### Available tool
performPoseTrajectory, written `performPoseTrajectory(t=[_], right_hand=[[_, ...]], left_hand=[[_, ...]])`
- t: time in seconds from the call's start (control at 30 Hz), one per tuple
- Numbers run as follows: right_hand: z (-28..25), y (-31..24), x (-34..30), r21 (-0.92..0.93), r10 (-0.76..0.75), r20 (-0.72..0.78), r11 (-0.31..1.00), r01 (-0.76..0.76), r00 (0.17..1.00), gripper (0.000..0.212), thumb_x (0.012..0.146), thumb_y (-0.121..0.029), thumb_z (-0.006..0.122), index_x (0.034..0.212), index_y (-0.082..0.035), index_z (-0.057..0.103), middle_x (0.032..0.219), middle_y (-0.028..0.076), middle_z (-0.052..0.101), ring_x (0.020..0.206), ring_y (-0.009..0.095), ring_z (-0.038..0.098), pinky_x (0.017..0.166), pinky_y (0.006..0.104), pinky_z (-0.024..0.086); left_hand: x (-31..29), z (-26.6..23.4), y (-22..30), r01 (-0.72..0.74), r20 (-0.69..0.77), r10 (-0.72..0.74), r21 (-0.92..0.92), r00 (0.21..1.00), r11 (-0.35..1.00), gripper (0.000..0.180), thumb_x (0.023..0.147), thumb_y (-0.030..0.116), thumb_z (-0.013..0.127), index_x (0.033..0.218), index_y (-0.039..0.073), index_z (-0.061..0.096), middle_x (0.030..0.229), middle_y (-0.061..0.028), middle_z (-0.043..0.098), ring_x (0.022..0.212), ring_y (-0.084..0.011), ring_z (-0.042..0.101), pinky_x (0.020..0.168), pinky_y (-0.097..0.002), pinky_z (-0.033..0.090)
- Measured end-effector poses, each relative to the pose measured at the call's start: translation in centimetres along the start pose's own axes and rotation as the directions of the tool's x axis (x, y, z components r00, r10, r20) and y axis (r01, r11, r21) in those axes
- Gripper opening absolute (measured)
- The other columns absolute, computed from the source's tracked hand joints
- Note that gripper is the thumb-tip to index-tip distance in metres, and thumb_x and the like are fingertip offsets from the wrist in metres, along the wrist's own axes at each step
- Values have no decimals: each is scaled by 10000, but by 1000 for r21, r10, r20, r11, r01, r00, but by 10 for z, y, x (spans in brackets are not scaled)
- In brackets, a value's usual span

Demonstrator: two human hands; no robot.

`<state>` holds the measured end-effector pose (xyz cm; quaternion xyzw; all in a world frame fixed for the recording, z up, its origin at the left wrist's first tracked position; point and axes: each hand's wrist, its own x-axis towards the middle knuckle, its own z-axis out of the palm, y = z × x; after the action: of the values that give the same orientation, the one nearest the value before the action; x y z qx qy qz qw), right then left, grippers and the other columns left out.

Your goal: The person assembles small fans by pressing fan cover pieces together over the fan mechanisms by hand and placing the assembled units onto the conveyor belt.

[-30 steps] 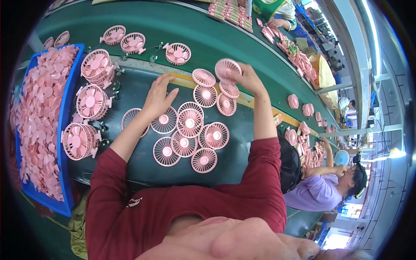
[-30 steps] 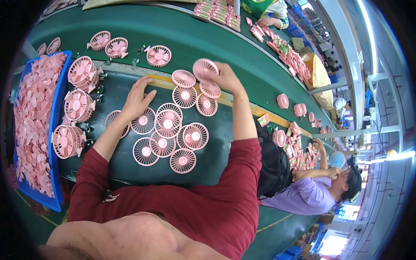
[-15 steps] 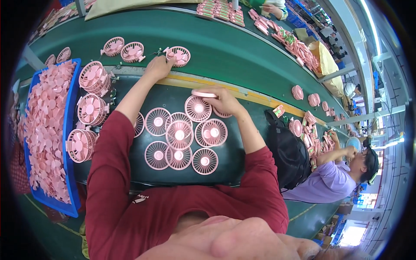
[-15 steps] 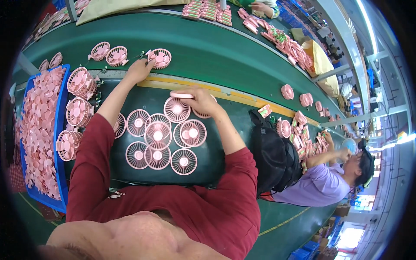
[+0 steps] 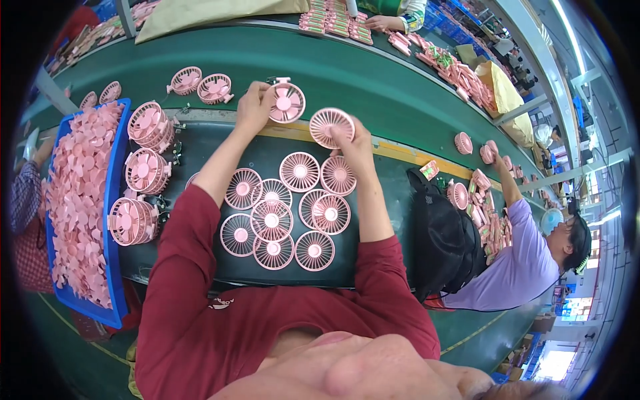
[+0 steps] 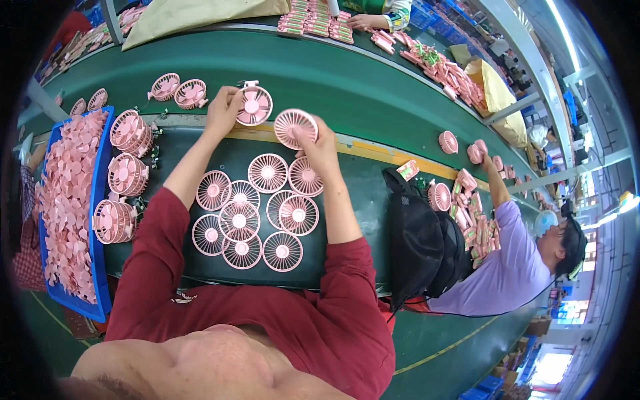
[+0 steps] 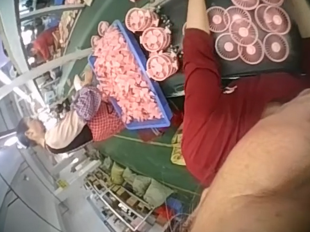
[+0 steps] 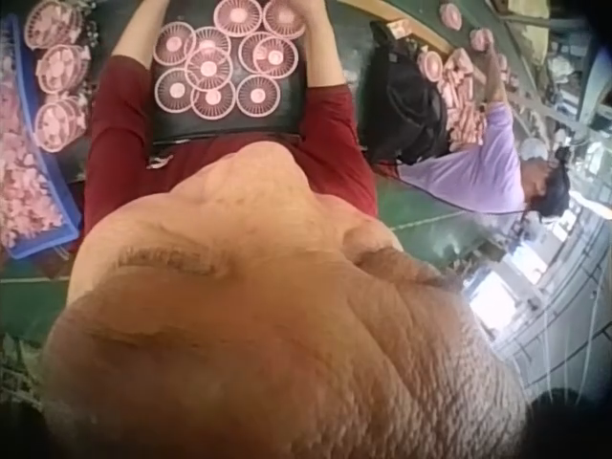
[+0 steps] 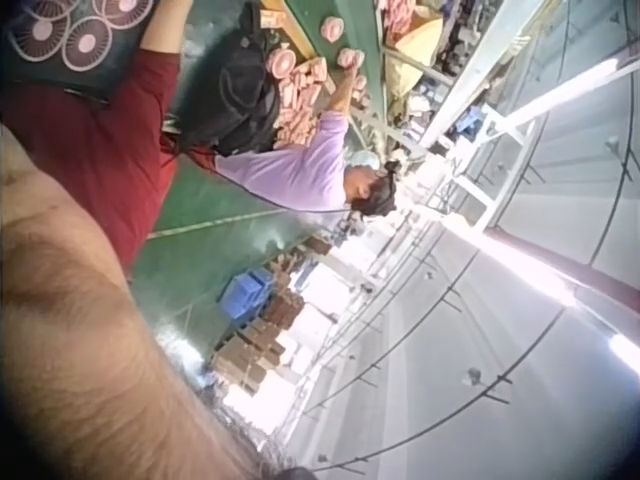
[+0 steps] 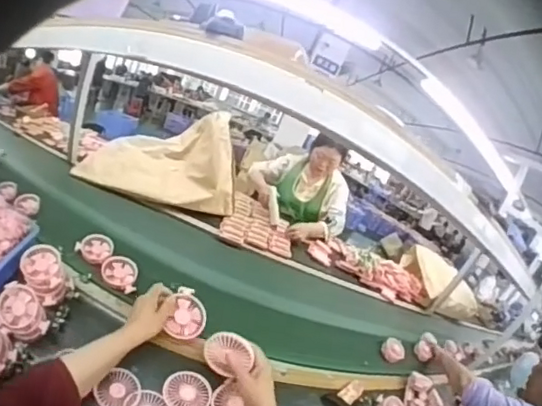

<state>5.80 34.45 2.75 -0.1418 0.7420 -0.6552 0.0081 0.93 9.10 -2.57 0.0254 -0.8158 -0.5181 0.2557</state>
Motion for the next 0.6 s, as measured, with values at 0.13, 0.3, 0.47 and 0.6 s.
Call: performPoseTrajectory(t=[0.13, 0.3, 0.47, 0.6], right_hand=[[31, -8, 7, 171, -102, -83, 978, 115, 991, 383, 887, -103, 672, 1245, -27, 561, 910, 38, 657, 554, 32, 539, 374, 167, 363], [64, 0, -5, -406, -494, -41, 803, 437, 869, 466, 838, -88, 665, 1292, -54, 563, 1231, 186, 556, 1100, 339, 571, 942, 415, 471], [68, 6, -13, -505, -536, 213, 655, 562, 817, 606, 837, -263, 693, 1379, -82, 493, 1393, 208, 423, 1241, 418, 428, 1043, 485, 371], [77, 12, -21, -512, -441, 286, 680, 525, 851, 864, 830, -480, 669, 1490, -69, 292, 1469, 262, 315, 1297, 453, 380, 1100, 502, 307]], left_hand=[[-42, 6, 31, 181, 56, -175, -458, 983, 871, 327, 987, 289, 572, 1103, -6, 652, 1008, -60, 681, 884, -119, 620, 781, -274, 493], [-80, 8, 40, 501, 422, -312, -831, 851, 241, 402, 1009, 354, 519, 1270, 49, 545, 1186, -90, 632, 1045, -184, 640, 906, -354, 530], [-94, -3, 65, 609, 588, -348, -791, 730, -60, 568, 1023, 512, 378, 1334, 55, 507, 1302, -136, 583, 1200, -256, 572, 1017, -443, 470], [-98, -5, 63, 563, 552, -368, -822, 748, -88, 498, 1032, 461, 406, 1289, 51, 525, 1252, -114, 599, 1159, -232, 583, 991, -416, 478]])
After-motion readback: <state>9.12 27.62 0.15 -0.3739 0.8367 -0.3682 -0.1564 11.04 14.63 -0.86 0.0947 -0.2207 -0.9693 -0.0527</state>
